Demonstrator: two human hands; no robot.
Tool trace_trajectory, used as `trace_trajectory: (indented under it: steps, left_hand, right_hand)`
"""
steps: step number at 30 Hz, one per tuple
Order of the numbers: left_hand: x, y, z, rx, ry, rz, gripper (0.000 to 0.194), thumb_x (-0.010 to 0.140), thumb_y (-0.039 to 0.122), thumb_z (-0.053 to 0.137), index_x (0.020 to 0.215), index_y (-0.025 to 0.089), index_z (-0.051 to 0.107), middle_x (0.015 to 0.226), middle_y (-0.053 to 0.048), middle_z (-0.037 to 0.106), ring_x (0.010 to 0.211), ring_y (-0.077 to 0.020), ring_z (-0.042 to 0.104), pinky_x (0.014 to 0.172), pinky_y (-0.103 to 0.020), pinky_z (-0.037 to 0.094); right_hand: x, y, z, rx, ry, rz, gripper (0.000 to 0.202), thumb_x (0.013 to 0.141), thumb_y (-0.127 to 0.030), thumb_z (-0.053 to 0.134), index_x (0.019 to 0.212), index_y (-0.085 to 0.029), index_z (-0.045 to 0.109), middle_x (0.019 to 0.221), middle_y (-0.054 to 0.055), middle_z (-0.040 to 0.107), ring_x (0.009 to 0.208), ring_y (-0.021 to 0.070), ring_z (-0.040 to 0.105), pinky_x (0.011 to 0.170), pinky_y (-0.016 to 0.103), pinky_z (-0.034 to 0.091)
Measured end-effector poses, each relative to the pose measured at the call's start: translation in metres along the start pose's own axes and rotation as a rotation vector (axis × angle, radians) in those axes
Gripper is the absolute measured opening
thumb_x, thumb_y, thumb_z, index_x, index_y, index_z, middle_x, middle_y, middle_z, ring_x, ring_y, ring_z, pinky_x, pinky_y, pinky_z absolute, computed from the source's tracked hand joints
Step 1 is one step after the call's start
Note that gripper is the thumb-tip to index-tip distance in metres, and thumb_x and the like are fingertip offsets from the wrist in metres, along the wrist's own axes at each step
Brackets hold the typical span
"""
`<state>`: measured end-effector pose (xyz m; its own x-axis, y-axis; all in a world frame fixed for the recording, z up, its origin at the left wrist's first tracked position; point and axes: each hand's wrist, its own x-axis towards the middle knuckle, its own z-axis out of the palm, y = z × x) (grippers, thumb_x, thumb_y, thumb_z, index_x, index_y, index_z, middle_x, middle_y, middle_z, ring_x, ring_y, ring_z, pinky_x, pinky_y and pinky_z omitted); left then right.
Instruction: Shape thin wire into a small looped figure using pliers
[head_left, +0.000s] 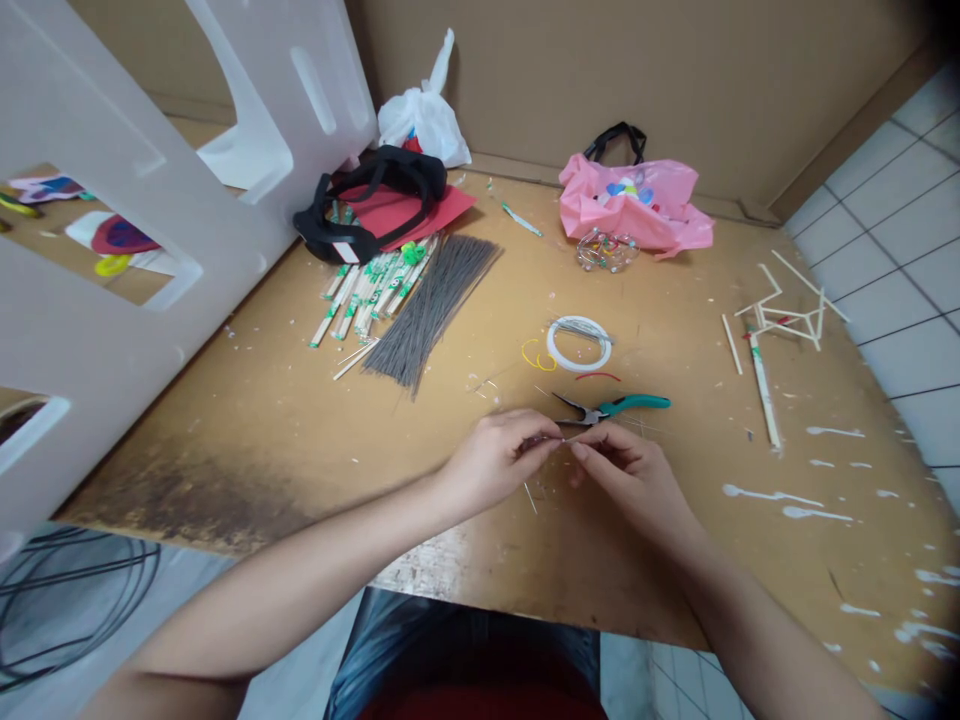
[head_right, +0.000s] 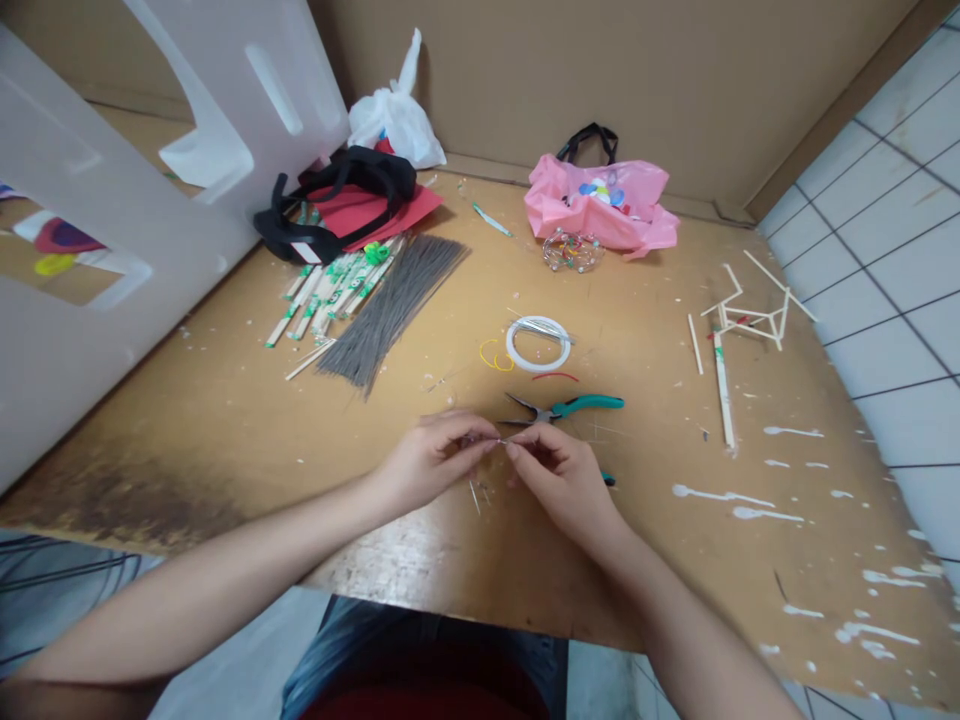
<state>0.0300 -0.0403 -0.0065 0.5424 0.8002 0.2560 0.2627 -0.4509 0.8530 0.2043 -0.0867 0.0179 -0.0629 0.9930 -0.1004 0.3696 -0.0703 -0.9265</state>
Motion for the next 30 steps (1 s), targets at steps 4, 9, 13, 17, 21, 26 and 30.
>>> trace_trajectory:
  steps: [4, 9, 13, 17, 21, 26, 30]
  left_hand:
    - [-0.002, -0.002, 0.0, -0.029, -0.036, -0.049, 0.013, 0.086, 0.021, 0.054, 0.081, 0.015, 0.065, 0.065, 0.0, 0.063, 0.055, -0.0081, 0.055, 0.055, -0.02, 0.041]
    - [-0.003, -0.002, 0.002, -0.023, -0.021, -0.049, 0.013, 0.085, 0.018, 0.054, 0.079, 0.015, 0.065, 0.065, 0.0, 0.063, 0.056, -0.0081, 0.056, 0.054, -0.019, 0.042]
    - [-0.001, -0.002, 0.001, -0.06, -0.032, -0.072, 0.014, 0.085, 0.021, 0.054, 0.079, 0.015, 0.065, 0.065, 0.0, 0.063, 0.054, -0.0079, 0.056, 0.053, -0.019, 0.042]
    - [0.001, -0.002, -0.003, -0.186, -0.051, -0.194, 0.015, 0.084, 0.027, 0.055, 0.085, 0.015, 0.064, 0.063, 0.0, 0.063, 0.053, -0.0085, 0.056, 0.053, -0.02, 0.043]
    - [0.004, 0.0, -0.007, -0.317, -0.049, -0.315, 0.018, 0.083, 0.031, 0.057, 0.085, 0.014, 0.062, 0.061, 0.0, 0.062, 0.054, -0.0098, 0.057, 0.056, -0.021, 0.044]
    - [0.003, 0.004, -0.007, -0.329, -0.065, -0.329, 0.02, 0.084, 0.03, 0.053, 0.074, 0.014, 0.059, 0.054, 0.003, 0.054, 0.049, -0.008, 0.051, 0.05, -0.019, 0.04]
    - [0.003, 0.006, -0.007, -0.321, -0.062, -0.324, 0.02, 0.085, 0.029, 0.053, 0.073, 0.014, 0.059, 0.055, 0.003, 0.054, 0.049, -0.0075, 0.05, 0.051, -0.019, 0.039]
  right_hand:
    - [0.001, 0.0, -0.001, -0.035, -0.019, 0.019, 0.019, 0.082, -0.033, 0.056, 0.07, -0.02, 0.061, 0.054, -0.002, 0.06, 0.054, 0.0129, 0.057, 0.055, 0.025, 0.045]
    - [0.0, 0.002, 0.0, -0.076, -0.054, 0.009, 0.018, 0.082, -0.03, 0.054, 0.07, -0.02, 0.062, 0.052, -0.003, 0.058, 0.051, 0.0121, 0.055, 0.052, 0.024, 0.043]
    - [0.001, 0.003, 0.002, -0.113, -0.056, 0.009, 0.019, 0.083, -0.03, 0.054, 0.07, -0.02, 0.062, 0.052, -0.003, 0.058, 0.051, 0.0119, 0.054, 0.052, 0.024, 0.042]
    - [0.002, 0.004, 0.001, -0.063, 0.005, 0.005, 0.017, 0.083, -0.034, 0.056, 0.077, -0.02, 0.063, 0.055, -0.003, 0.059, 0.054, 0.0125, 0.057, 0.056, 0.025, 0.046]
    - [0.003, 0.007, -0.001, -0.004, 0.083, 0.022, 0.017, 0.082, -0.036, 0.057, 0.079, -0.02, 0.062, 0.055, -0.003, 0.06, 0.052, 0.0128, 0.058, 0.055, 0.026, 0.047]
    - [0.002, 0.013, 0.001, -0.032, 0.137, -0.001, 0.016, 0.084, -0.033, 0.055, 0.074, -0.021, 0.059, 0.052, -0.003, 0.058, 0.049, 0.0122, 0.056, 0.051, 0.025, 0.045]
    - [0.002, 0.015, 0.001, -0.061, 0.153, -0.008, 0.016, 0.084, -0.032, 0.055, 0.075, -0.021, 0.059, 0.053, -0.003, 0.059, 0.049, 0.012, 0.056, 0.051, 0.025, 0.045]
